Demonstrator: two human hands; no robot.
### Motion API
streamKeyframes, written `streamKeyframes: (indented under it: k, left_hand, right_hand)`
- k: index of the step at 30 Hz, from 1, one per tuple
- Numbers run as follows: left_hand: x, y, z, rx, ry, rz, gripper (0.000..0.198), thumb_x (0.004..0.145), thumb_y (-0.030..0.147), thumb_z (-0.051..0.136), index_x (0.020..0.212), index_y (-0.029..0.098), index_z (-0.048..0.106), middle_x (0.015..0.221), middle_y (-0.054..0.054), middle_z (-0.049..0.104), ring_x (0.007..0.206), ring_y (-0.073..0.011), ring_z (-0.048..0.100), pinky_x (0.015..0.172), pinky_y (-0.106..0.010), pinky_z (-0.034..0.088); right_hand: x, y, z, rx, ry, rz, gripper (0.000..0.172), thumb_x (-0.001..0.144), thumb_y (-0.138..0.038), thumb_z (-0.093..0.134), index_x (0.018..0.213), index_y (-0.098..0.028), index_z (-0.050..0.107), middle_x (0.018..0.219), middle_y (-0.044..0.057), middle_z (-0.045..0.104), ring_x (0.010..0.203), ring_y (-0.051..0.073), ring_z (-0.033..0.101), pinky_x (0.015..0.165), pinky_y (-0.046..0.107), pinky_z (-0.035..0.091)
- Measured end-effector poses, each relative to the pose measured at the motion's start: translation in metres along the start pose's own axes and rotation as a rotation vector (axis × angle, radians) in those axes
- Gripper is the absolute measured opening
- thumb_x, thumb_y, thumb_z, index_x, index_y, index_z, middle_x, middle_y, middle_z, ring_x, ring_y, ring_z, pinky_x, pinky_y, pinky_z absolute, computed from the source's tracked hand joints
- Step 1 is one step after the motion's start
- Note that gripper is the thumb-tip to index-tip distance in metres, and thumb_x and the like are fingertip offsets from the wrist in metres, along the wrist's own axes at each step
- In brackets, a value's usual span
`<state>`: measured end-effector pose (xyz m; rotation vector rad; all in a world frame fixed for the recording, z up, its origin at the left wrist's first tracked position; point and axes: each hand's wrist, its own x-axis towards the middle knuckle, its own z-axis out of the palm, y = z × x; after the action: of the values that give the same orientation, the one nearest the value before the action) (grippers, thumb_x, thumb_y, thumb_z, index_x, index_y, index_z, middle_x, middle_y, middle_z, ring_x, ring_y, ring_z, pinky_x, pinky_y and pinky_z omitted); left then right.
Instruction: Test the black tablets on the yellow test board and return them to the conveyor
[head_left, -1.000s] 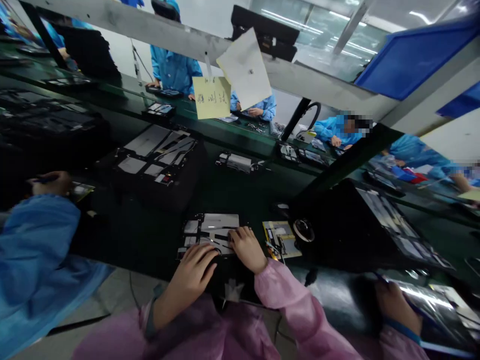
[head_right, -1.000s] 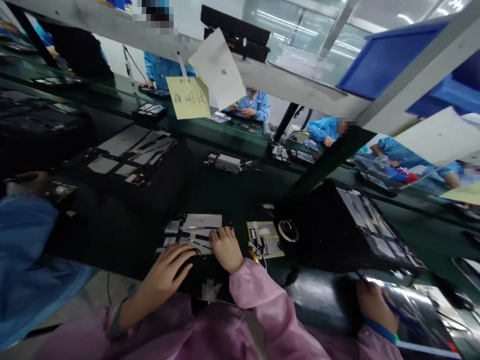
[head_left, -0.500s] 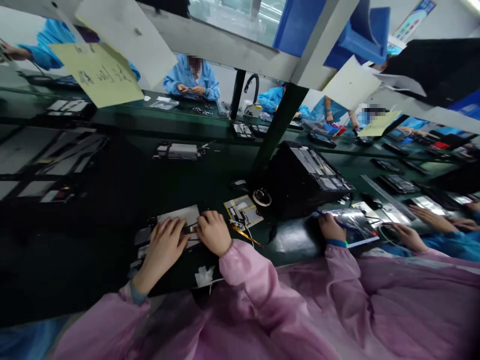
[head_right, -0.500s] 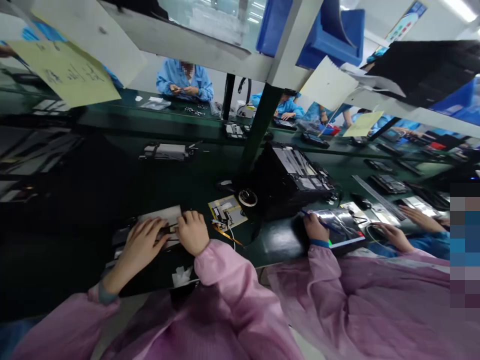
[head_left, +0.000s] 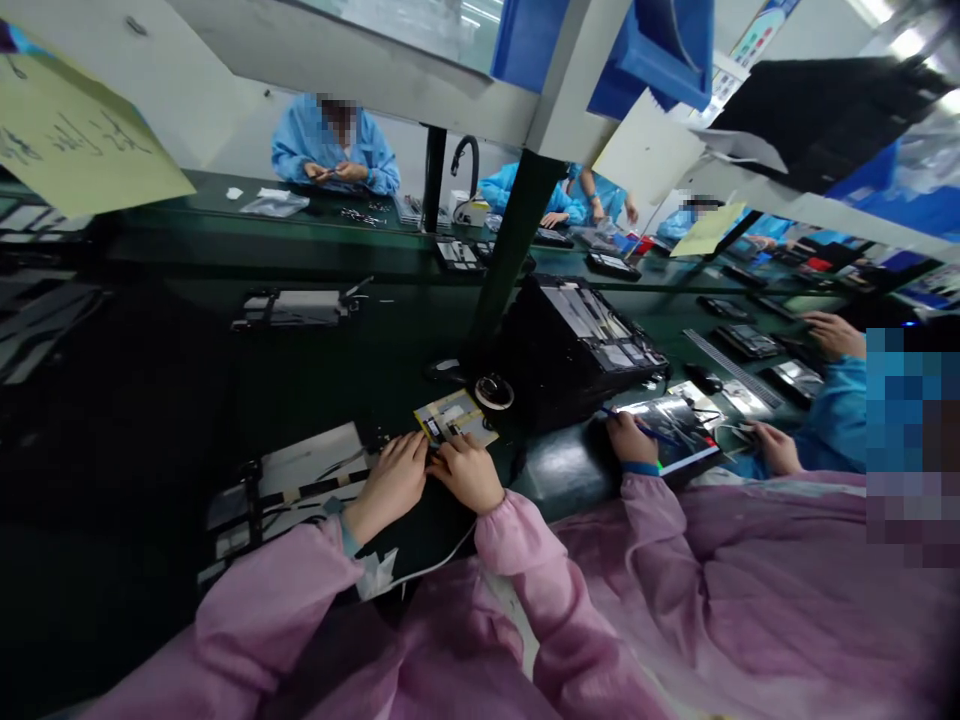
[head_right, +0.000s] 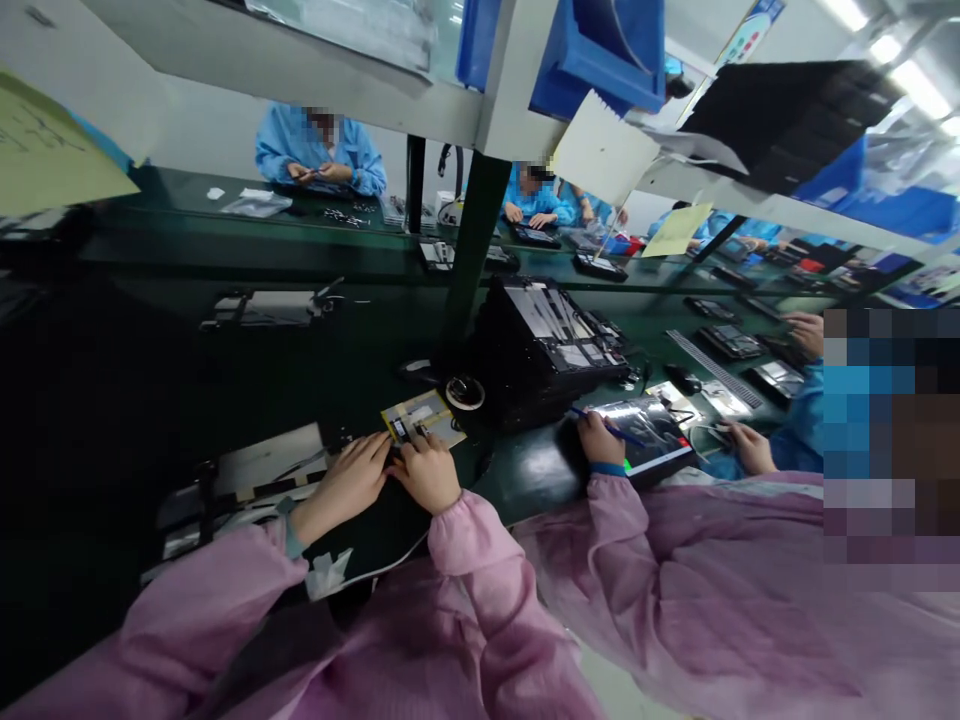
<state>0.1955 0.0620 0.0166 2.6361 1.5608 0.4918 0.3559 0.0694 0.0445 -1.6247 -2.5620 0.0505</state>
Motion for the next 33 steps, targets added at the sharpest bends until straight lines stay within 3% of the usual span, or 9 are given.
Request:
streamKeyframes:
  k: [5,10,13,16,19,22,25,28,33]
  left_hand:
    - [0.000,-0.006,0.004,-0.028,0.023,0.002,0.046,0.085,0.014,0.043,0.131,0.007,0.046,0.128,-0.018,0.057,0.119,-0.0283,0.053,0.100,-0.043,0.042]
    - [-0.001,-0.005,0.005,-0.006,0.031,-0.007,0.039,0.089,0.021,0.043,0.125,0.007,0.051,0.127,-0.018,0.057,0.117,-0.0296,0.052,0.100,-0.045,0.041]
    - [-0.001,-0.007,0.007,-0.025,0.043,-0.002,0.038,0.090,0.023,0.043,0.124,0.009,0.052,0.127,-0.017,0.057,0.117,-0.0289,0.053,0.100,-0.046,0.041]
    - [-0.004,-0.009,0.008,-0.046,0.092,0.006,0.037,0.091,0.026,0.043,0.122,0.010,0.054,0.128,-0.016,0.056,0.123,-0.0302,0.048,0.105,-0.049,0.037]
    - [-0.009,-0.011,0.004,-0.079,0.132,-0.021,0.036,0.092,0.028,0.043,0.122,0.012,0.055,0.130,-0.015,0.055,0.127,-0.0319,0.043,0.106,-0.052,0.035]
    - [-0.016,-0.010,-0.004,-0.134,0.128,-0.047,0.037,0.092,0.031,0.043,0.123,0.014,0.054,0.133,-0.014,0.053,0.129,-0.0310,0.041,0.106,-0.052,0.036]
    - [-0.026,-0.005,-0.013,-0.161,0.111,-0.058,0.038,0.093,0.032,0.042,0.126,0.016,0.052,0.135,-0.014,0.050,0.132,-0.0304,0.038,0.107,-0.052,0.036]
    - [-0.042,-0.002,-0.025,-0.178,0.111,-0.051,0.037,0.092,0.033,0.044,0.126,0.020,0.052,0.138,-0.011,0.048,0.134,-0.0289,0.035,0.107,-0.050,0.037]
    - [-0.087,-0.026,-0.048,-0.166,0.147,-0.129,0.039,0.092,0.035,0.044,0.130,0.027,0.048,0.140,-0.007,0.047,0.133,-0.0270,0.038,0.107,-0.049,0.038]
  right_hand:
    - [0.001,0.007,0.006,0.242,0.072,0.013,0.021,0.093,-0.029,0.052,0.081,-0.018,0.064,0.085,0.006,0.063,0.086,0.018,0.057,0.076,0.027,0.045]
    - [0.000,0.029,0.003,0.549,0.185,0.133,0.036,0.095,-0.026,0.039,0.066,-0.016,0.058,0.071,0.002,0.059,0.067,0.011,0.056,0.066,0.021,0.044]
    - [-0.008,0.056,-0.015,0.681,0.271,0.263,0.040,0.097,-0.036,0.034,0.072,-0.017,0.059,0.072,0.002,0.060,0.068,0.012,0.058,0.066,0.021,0.045]
    - [-0.017,0.084,-0.051,0.827,0.420,0.459,0.041,0.094,-0.048,0.036,0.082,-0.017,0.060,0.064,-0.002,0.056,0.053,0.009,0.052,0.052,0.019,0.040]
    - [-0.013,0.101,-0.089,0.675,0.563,0.459,0.039,0.094,-0.048,0.037,0.087,-0.018,0.061,0.058,-0.004,0.049,0.048,0.009,0.046,0.049,0.019,0.034]
    - [0.016,0.102,-0.103,0.354,0.518,0.422,0.035,0.097,-0.040,0.034,0.091,-0.018,0.061,0.060,-0.002,0.052,0.053,0.010,0.049,0.055,0.021,0.035]
    - [0.057,0.096,-0.083,0.039,0.339,0.463,0.032,0.094,-0.018,0.032,0.111,-0.012,0.058,0.087,0.009,0.064,0.071,0.017,0.058,0.064,0.025,0.040]
    - [0.087,0.093,-0.055,-0.118,0.270,0.430,0.044,0.089,-0.005,0.030,0.129,-0.006,0.049,0.115,0.021,0.058,0.095,0.024,0.057,0.076,0.032,0.042]
    - [0.074,0.090,-0.036,-0.290,0.181,0.228,0.038,0.090,-0.007,0.033,0.121,-0.012,0.054,0.127,0.018,0.051,0.108,0.026,0.048,0.088,0.035,0.039]
